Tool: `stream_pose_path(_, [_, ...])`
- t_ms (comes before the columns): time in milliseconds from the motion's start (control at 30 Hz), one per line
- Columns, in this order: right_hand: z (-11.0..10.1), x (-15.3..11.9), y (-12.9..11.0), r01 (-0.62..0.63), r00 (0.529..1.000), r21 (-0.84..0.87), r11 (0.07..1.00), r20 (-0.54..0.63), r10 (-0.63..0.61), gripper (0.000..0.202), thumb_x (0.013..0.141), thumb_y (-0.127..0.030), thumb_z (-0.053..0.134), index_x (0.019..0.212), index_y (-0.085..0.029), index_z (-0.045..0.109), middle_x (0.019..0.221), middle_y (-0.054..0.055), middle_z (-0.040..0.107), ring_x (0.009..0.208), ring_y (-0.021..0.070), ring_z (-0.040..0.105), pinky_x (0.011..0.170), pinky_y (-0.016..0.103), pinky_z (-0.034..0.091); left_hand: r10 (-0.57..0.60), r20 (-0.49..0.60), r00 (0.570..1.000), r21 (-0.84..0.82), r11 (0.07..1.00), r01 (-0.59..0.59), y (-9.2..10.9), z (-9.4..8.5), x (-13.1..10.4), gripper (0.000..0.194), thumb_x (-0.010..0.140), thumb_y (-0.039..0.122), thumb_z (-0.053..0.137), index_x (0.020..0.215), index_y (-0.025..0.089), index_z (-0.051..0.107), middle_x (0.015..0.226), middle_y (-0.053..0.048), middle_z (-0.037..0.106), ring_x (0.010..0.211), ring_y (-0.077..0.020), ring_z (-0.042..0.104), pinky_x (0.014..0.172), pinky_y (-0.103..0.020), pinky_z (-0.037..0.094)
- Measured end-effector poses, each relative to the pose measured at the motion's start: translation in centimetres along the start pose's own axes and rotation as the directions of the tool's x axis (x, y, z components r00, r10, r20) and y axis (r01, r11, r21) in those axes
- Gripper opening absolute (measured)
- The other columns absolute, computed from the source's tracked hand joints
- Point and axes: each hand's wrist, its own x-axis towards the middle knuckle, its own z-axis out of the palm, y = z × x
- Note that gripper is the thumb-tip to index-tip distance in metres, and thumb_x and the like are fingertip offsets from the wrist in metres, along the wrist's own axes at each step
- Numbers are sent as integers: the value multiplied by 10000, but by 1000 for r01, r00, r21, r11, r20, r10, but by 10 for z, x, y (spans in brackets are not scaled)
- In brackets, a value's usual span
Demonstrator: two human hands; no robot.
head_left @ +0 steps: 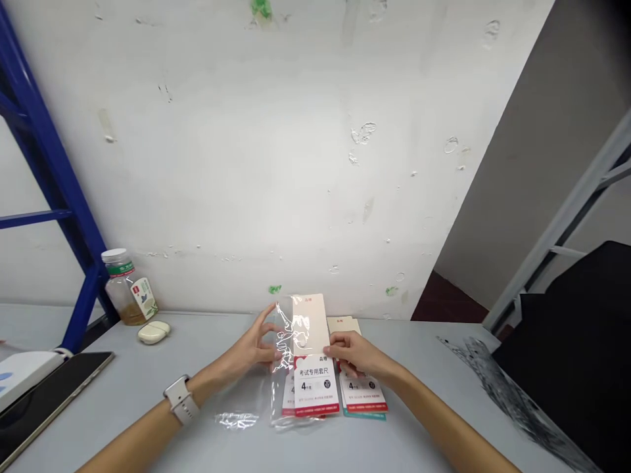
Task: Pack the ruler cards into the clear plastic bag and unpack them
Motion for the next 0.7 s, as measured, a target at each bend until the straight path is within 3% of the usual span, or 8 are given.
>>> stream_pose_path(67, [1,2,2,5,1000,-12,1000,-3,-5,336,800,-526,632,747,-204,549,368,-104,461,321,60,363,362,189,232,18,32,999,14,1000,-18,2,0,-1,1022,763,222,738,1480,499,64,1241,-28,492,623,-87,587,624,-318,522])
stream_pose_path(133, [-4,3,3,10,1000,-23,1000,-1,-10,367,786,-541,649,708,-200,538,377,-90,486,333,63,395,380,193,255,18,35,999,59,998,-20,4,-4,-1,1017,779,232,725,1490,499,49,1306,-58,458,615,-84,602,641,-324,521])
stream_pose_path(233, [-23,0,3,1,1000,-50,999,-21,-2,396,769,-544,675,657,-193,531,402,-70,520,360,63,417,402,196,274,-37,3,999,175,984,36,9,-19,-2,964,759,243,721,1503,444,142,1244,-57,510,619,-100,621,674,-331,527])
stream_pose_path(333, [-49,-4,5,-72,997,-102,992,-9,71,401,752,-541,692,631,-184,555,411,-58,533,359,70,435,397,200,302,-140,22,990,277,952,129,16,-37,-5,768,746,255,698,1445,315,384,1028,-17,610,674,-158,644,704,-332,524])
stream_pose_path(400, [-64,-7,8,-116,993,-140,983,-5,116,420,768,-546,669,604,-170,582,438,-38,564,369,72,467,395,195,315,-183,16,983,307,937,169,20,-48,-8,671,732,264,695,1368,282,485,1001,-13,619,677,-173,649,700,-336,527])
stream_pose_path(567, [-85,-11,20,-207,978,-216,954,-39,203,397,821,-477,618,616,-141,674,535,21,658,404,78,543,395,183,340,-240,-47,970,405,883,238,24,-68,-7,637,682,318,713,1284,227,527,1095,-39,552,779,-196,631,645,-299,541])
stream_pose_path(700, [-87,-8,31,-282,959,-285,916,-64,276,328,806,-415,630,638,-141,695,630,62,721,406,92,574,371,186,342,-235,-165,958,582,761,287,18,-79,-4,642,638,363,704,1240,211,541,1031,-26,531,627,-149,572,479,-244,469])
